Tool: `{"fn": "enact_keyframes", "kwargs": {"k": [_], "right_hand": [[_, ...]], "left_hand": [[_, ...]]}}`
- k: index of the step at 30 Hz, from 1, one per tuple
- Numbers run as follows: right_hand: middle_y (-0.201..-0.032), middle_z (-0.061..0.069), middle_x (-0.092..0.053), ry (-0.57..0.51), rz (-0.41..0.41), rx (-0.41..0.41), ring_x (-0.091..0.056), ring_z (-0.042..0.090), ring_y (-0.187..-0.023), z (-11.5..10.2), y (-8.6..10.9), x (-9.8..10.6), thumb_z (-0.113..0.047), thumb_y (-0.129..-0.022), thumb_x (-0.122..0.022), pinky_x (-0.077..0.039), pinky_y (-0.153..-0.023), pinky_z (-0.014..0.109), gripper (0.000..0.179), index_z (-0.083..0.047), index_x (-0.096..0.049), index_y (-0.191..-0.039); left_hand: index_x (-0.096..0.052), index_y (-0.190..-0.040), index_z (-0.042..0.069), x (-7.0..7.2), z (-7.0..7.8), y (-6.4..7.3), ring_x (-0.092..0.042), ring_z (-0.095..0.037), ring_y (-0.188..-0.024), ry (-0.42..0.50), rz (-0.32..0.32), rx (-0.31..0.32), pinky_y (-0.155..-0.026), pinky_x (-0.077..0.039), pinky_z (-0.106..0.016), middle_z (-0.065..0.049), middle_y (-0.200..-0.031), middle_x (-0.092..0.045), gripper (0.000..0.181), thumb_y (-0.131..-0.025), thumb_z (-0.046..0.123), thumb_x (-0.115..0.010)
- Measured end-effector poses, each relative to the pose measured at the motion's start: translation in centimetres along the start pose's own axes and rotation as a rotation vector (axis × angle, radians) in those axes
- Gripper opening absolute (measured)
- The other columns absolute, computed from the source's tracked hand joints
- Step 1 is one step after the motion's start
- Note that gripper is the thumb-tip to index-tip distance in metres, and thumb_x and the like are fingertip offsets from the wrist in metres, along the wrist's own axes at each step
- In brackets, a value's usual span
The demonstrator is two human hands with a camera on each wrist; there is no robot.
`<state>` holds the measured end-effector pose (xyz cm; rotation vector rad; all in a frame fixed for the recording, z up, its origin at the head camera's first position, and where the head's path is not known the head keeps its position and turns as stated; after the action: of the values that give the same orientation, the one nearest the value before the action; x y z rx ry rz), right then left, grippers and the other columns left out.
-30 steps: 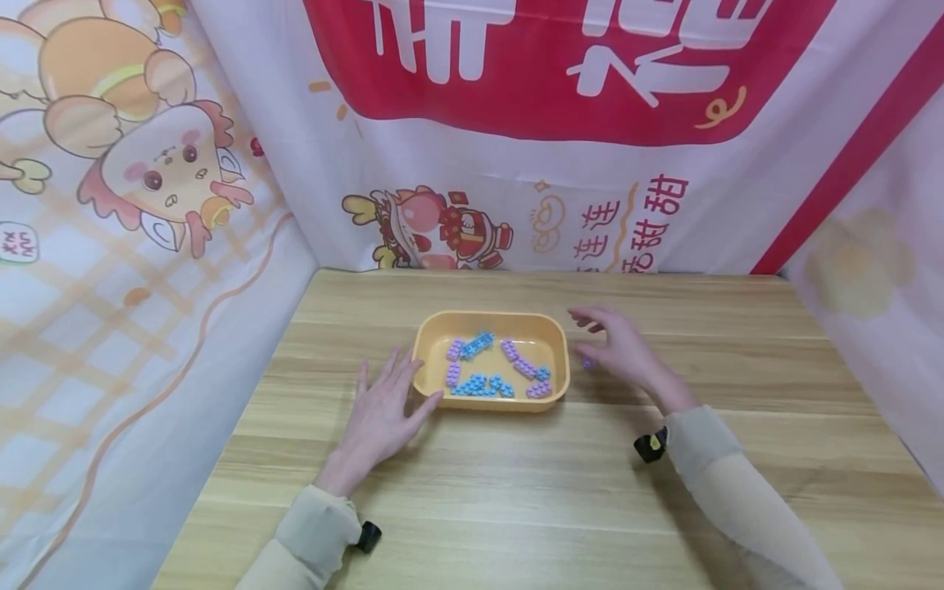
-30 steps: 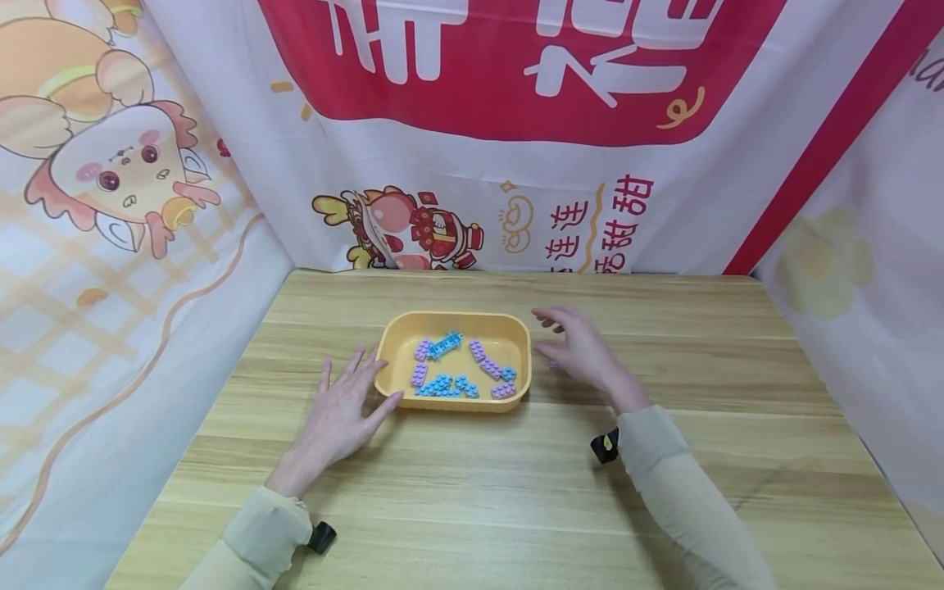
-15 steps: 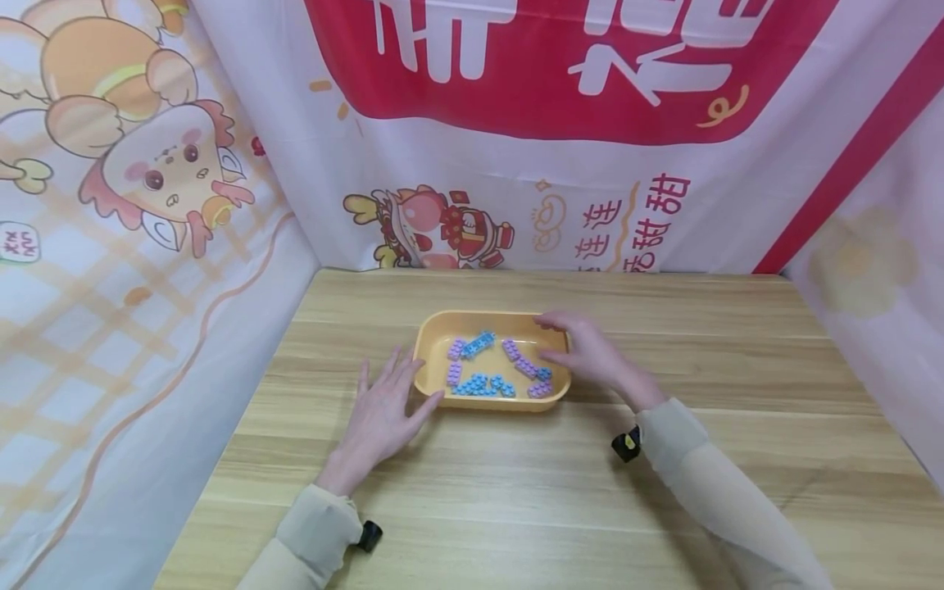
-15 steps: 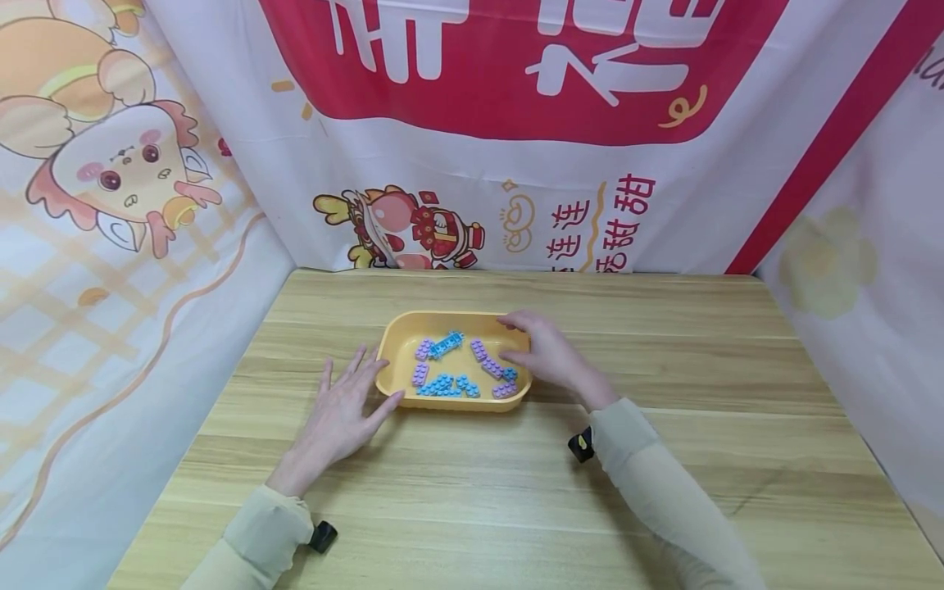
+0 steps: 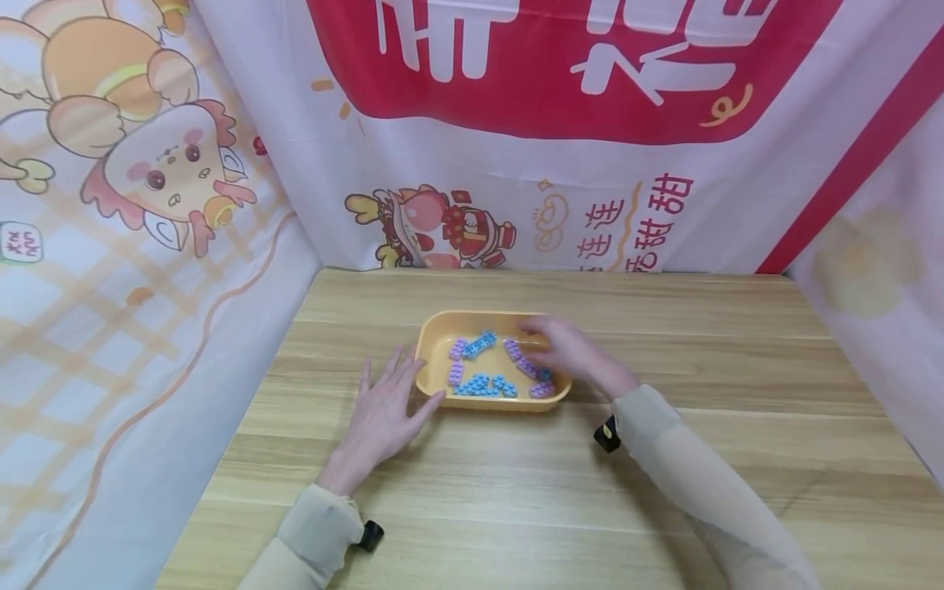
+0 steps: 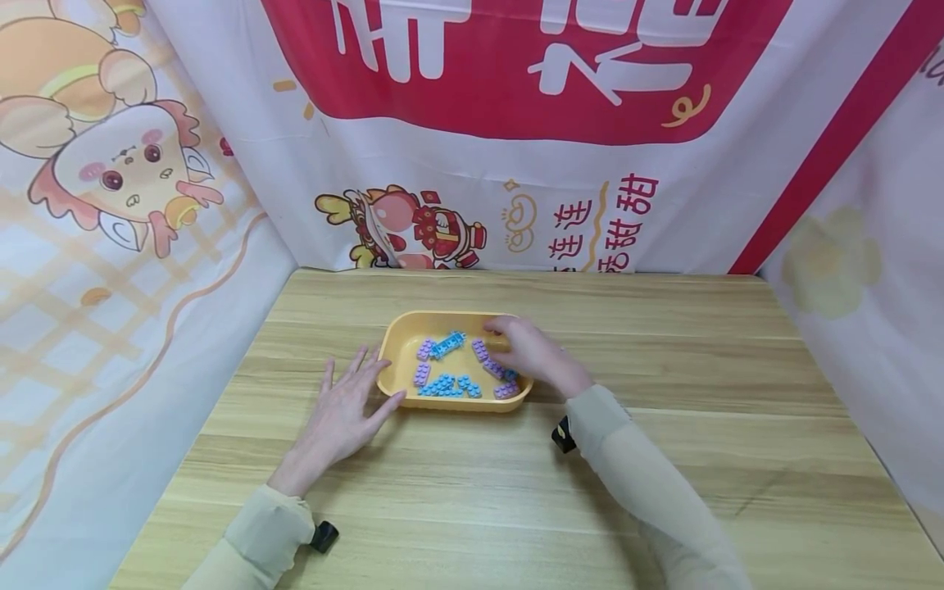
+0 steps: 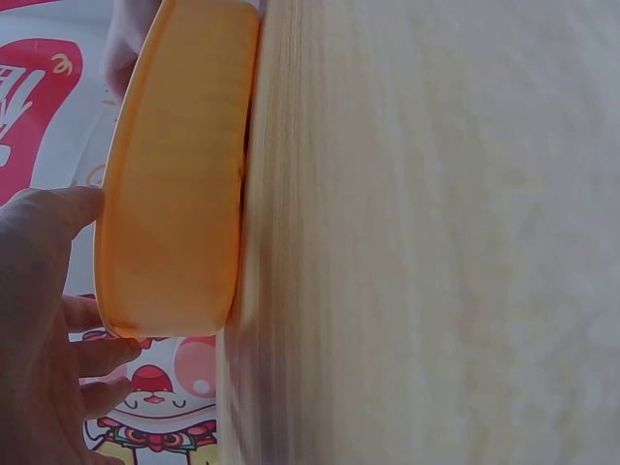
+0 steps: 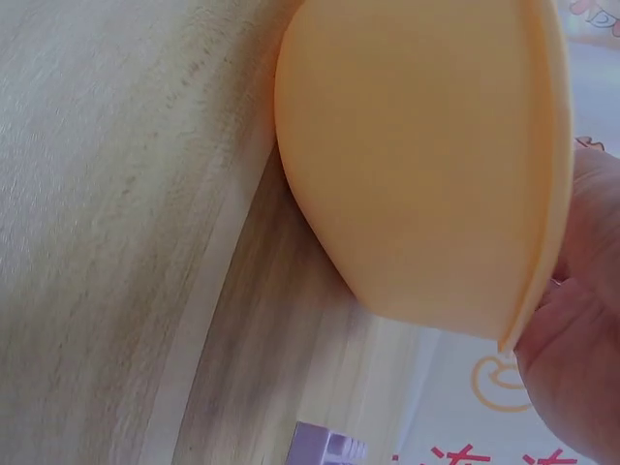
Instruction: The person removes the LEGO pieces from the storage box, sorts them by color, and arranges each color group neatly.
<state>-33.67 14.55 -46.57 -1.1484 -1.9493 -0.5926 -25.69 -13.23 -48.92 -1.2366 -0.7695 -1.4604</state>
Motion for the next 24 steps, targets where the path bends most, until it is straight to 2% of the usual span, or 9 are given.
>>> {"fn": "enact_keyframes", "kwargs": {"k": [4,13,20,24], "right_hand": [[-0.148,0.022,-0.069,0.048,-0.025,0.008,-0.068,0.039,-0.137,-0.2,-0.4,-0.3,-0.005,-0.097,-0.08,-0.055,-0.12,0.055,0.055,0.002,-0.061,-0.148],[-0.139,0.02,-0.074,0.07,-0.052,-0.031,-0.073,0.034,-0.127,-0.6,-1.5,-0.9,-0.007,-0.1,-0.079,-0.06,-0.115,0.05,0.046,0.002,-0.067,-0.143],[-0.111,0.011,-0.078,0.139,-0.063,-0.029,-0.071,0.021,-0.096,-0.8,-2.5,-1.9,-0.01,-0.099,-0.08,-0.065,-0.096,0.04,0.037,0.0,-0.072,-0.135],[-0.105,0.006,-0.075,0.155,-0.09,-0.068,-0.068,0.017,-0.089,-0.3,-2.9,-2.4,-0.014,-0.1,-0.081,-0.063,-0.085,0.034,0.035,-0.004,-0.072,-0.132]], "left_hand": [[-0.05,-0.164,0.011,0.1,0.1,0.0,-0.032,-0.041,-0.168,0.001,0.0,0.001,-0.136,-0.01,-0.077,-0.018,-0.177,-0.039,0.082,-0.108,0.071,-0.048],[-0.05,-0.164,0.011,0.3,0.2,-0.1,-0.031,-0.04,-0.169,0.011,-0.003,0.01,-0.137,-0.009,-0.076,-0.017,-0.178,-0.038,0.08,-0.108,0.068,-0.053],[-0.05,-0.164,0.012,0.2,0.1,0.1,-0.031,-0.038,-0.169,0.011,0.001,0.013,-0.137,-0.01,-0.075,-0.015,-0.179,-0.037,0.079,-0.107,0.067,-0.056],[-0.05,-0.164,0.012,0.1,0.1,0.1,-0.031,-0.037,-0.169,0.02,0.001,0.011,-0.137,-0.01,-0.075,-0.015,-0.179,-0.036,0.079,-0.107,0.066,-0.057]]}}
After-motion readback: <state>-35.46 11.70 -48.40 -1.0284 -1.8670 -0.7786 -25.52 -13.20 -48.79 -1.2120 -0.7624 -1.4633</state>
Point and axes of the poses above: each hand's wrist, its own y-axis away from the middle knuckle, its own x-axis out of the back of the hand, z = x × y, the point moved 7 cm from there along -y, towards the middle knuckle
